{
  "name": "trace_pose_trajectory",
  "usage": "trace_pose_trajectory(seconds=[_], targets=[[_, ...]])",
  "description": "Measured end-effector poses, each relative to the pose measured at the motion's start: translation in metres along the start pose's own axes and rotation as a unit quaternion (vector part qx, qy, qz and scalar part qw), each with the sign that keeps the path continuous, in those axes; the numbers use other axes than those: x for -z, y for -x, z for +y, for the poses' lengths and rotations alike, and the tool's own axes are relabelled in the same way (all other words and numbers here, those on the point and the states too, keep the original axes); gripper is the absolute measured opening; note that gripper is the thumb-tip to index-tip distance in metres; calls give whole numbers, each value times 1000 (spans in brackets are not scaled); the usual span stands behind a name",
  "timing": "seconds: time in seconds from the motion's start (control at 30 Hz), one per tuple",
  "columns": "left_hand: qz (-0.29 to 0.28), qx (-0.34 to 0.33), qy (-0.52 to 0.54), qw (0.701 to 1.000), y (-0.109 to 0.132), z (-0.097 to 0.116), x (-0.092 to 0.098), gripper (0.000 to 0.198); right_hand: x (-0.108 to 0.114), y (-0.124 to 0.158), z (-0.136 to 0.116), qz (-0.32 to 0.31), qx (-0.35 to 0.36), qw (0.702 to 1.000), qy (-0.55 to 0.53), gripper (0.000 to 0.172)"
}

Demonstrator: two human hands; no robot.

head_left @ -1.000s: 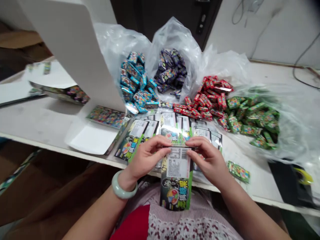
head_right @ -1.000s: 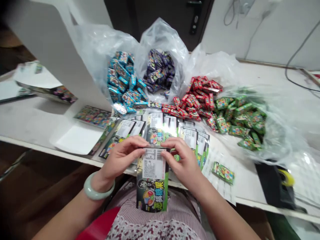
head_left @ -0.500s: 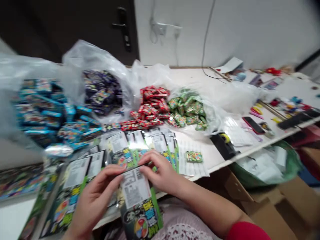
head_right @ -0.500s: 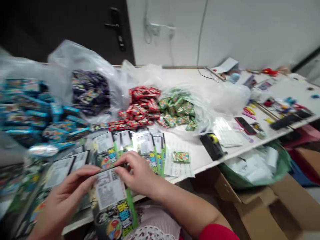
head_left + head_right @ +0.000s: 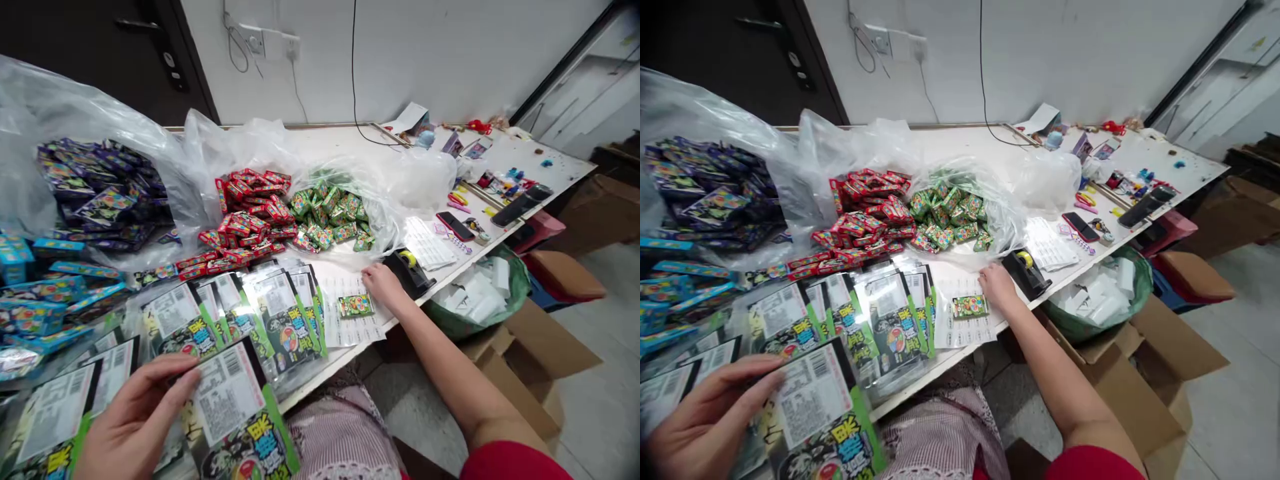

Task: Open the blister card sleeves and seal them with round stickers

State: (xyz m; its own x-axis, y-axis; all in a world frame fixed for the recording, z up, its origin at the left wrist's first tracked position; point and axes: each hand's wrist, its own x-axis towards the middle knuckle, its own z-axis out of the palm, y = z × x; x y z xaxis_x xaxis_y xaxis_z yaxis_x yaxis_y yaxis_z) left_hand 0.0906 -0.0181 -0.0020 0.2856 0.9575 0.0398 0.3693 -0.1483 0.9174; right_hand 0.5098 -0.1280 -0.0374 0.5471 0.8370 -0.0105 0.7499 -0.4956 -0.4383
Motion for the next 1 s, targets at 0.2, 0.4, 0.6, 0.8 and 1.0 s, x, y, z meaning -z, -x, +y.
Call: trace_pose_trajectory(seconds=[0.2,0.4,0.6,0.8,1.0], targets=[[-21,6,-11,1000,-3,-3,0,23,-14,11,5,8,12,999,31,16],[-48,-57,10,997,-3,19,-9,13,6,39,22,30,57,998,-10,15],[-89,-119,93,984,-2,36,-20,2,51,56,-72,-43,175,949,-259,14],[-105,-123,116,980,9,54,-15,1,52,53,-223,-269,334,844,-322,6],[-100,-107,145,979,15,52,-7,4,33,41,-258,-345,347,839,-237,7]])
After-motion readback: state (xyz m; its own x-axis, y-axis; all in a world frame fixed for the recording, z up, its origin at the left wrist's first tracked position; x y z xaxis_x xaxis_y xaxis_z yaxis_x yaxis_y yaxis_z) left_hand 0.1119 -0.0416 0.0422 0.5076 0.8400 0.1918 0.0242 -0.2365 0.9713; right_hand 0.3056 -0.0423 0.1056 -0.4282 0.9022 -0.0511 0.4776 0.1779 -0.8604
